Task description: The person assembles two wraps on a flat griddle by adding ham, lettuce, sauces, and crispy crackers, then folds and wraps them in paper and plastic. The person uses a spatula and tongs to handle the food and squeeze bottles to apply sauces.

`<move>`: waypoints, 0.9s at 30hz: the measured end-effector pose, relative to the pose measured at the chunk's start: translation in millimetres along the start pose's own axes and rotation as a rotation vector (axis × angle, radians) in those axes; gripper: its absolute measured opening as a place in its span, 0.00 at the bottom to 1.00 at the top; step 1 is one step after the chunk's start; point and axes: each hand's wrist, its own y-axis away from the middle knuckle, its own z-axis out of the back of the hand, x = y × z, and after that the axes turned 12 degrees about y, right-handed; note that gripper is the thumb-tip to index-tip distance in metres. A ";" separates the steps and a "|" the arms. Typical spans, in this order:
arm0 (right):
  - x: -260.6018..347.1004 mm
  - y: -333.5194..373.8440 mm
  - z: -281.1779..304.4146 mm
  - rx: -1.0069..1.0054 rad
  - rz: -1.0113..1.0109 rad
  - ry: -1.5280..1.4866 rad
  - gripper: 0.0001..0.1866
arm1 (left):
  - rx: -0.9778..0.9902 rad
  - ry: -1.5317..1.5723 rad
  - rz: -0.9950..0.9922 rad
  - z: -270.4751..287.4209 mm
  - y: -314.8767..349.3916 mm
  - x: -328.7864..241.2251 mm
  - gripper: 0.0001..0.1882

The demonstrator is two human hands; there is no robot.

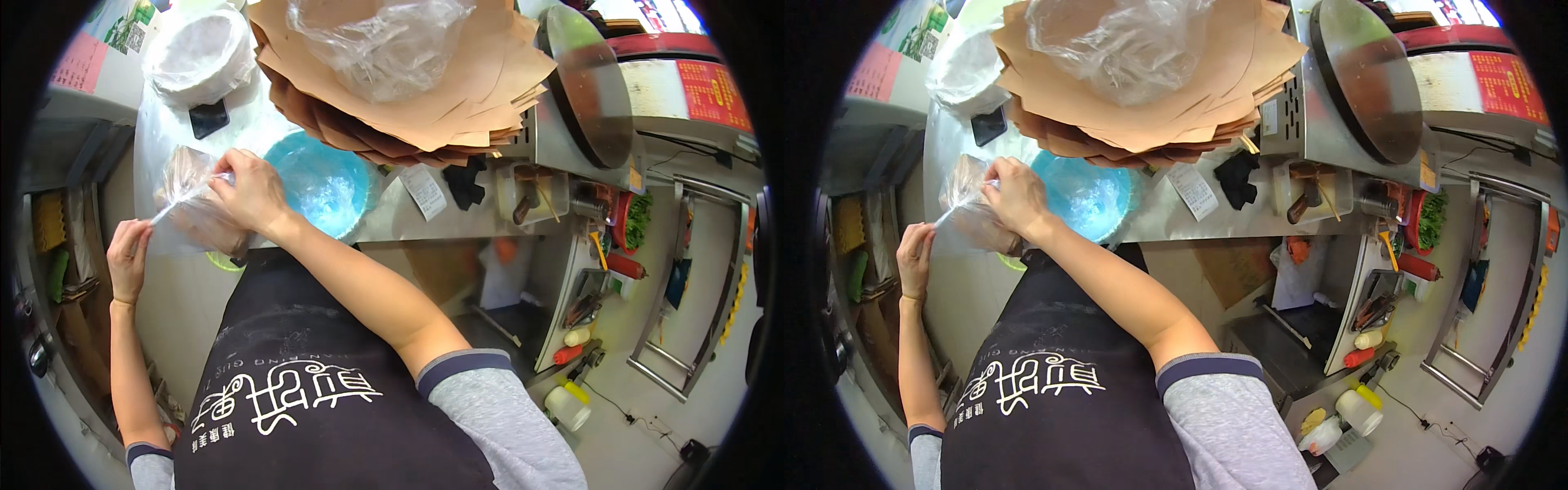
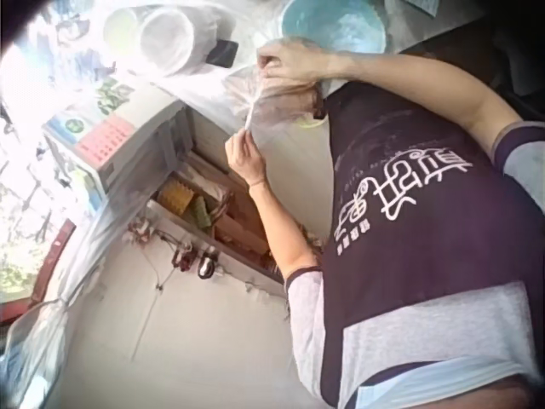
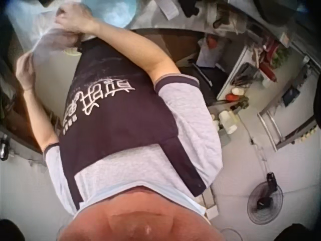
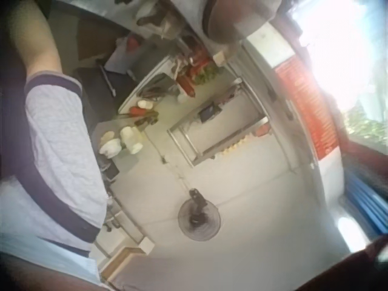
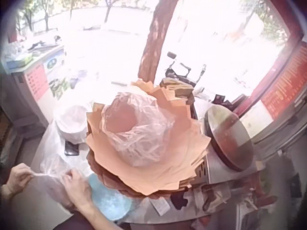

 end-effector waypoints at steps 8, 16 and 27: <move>28.5 -22.2 3.1 0.190 0.008 -0.460 0.09 | -0.004 -0.015 0.113 12.0 2.8 -39.0 0.07; 41.3 -26.5 -24.3 0.282 -0.152 -1.029 0.09 | -0.132 -0.037 0.103 7.7 -11.4 -66.6 0.03; 41.5 -27.7 -23.7 0.196 -0.192 -0.877 0.13 | 0.001 1.874 0.213 -16.5 -0.3 -17.7 0.11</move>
